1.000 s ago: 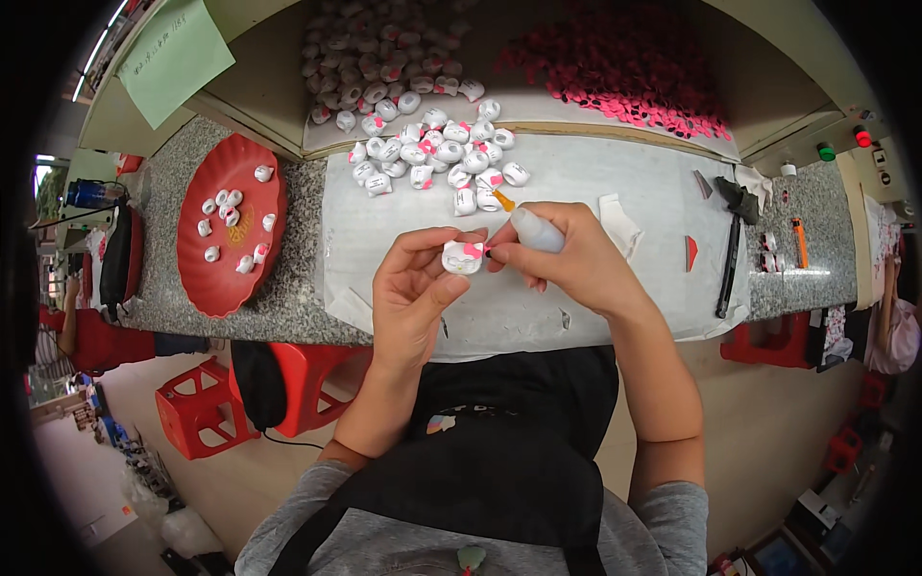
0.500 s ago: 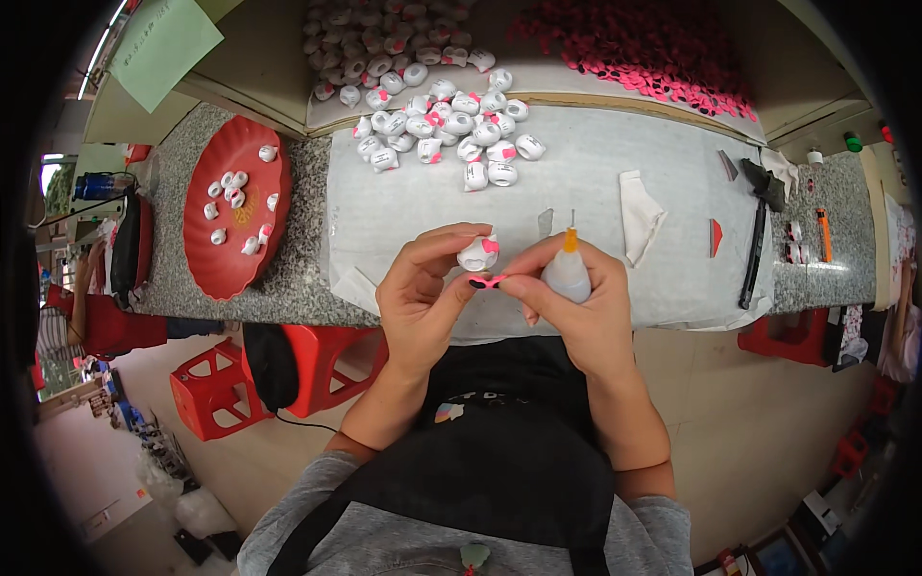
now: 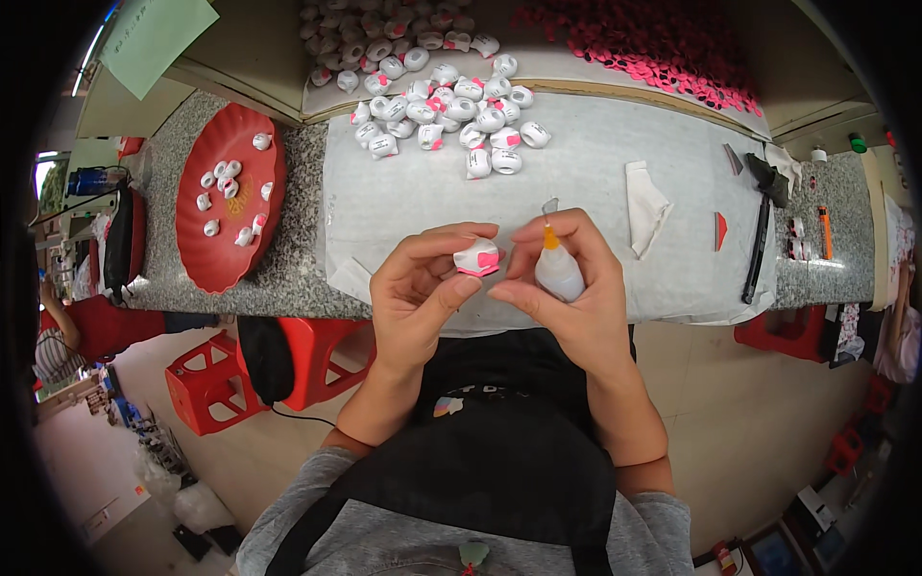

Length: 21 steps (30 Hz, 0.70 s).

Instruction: Applying glue to small plastic toy heads and attaching tiny bows.

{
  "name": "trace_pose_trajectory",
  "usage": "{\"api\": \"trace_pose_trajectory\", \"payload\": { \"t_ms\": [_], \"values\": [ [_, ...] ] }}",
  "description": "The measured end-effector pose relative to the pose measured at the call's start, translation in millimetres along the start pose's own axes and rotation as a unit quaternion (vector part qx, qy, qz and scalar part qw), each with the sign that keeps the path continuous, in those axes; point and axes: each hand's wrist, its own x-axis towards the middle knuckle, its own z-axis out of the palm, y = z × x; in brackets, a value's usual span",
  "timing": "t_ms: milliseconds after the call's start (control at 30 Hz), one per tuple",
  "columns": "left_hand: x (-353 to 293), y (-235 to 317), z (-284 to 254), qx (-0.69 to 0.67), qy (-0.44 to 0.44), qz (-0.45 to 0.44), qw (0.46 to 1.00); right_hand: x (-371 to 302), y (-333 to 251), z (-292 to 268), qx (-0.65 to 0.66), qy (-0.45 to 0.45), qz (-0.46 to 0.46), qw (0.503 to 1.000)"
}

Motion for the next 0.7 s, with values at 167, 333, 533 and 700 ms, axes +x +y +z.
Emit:
{"api": "trace_pose_trajectory", "payload": {
  "t_ms": [167, 333, 533, 700],
  "values": [
    [-2, -2, -8, -0.025, -0.017, -0.017, 0.999, 3, -5, 1, -0.037, -0.056, 0.029, 0.997],
    [-2, -1, -8, -0.009, -0.036, -0.021, 0.999, 0, -1, -2, 0.025, -0.074, 0.037, 0.996],
    [-2, -5, -12, 0.002, -0.068, 0.007, 0.998, -3, 1, -3, 0.016, -0.080, 0.024, 0.996],
    [-1, -2, -12, 0.051, -0.059, 0.013, 0.997, -1, 0, -4, 0.002, -0.071, 0.044, 0.996]
  ]
}}
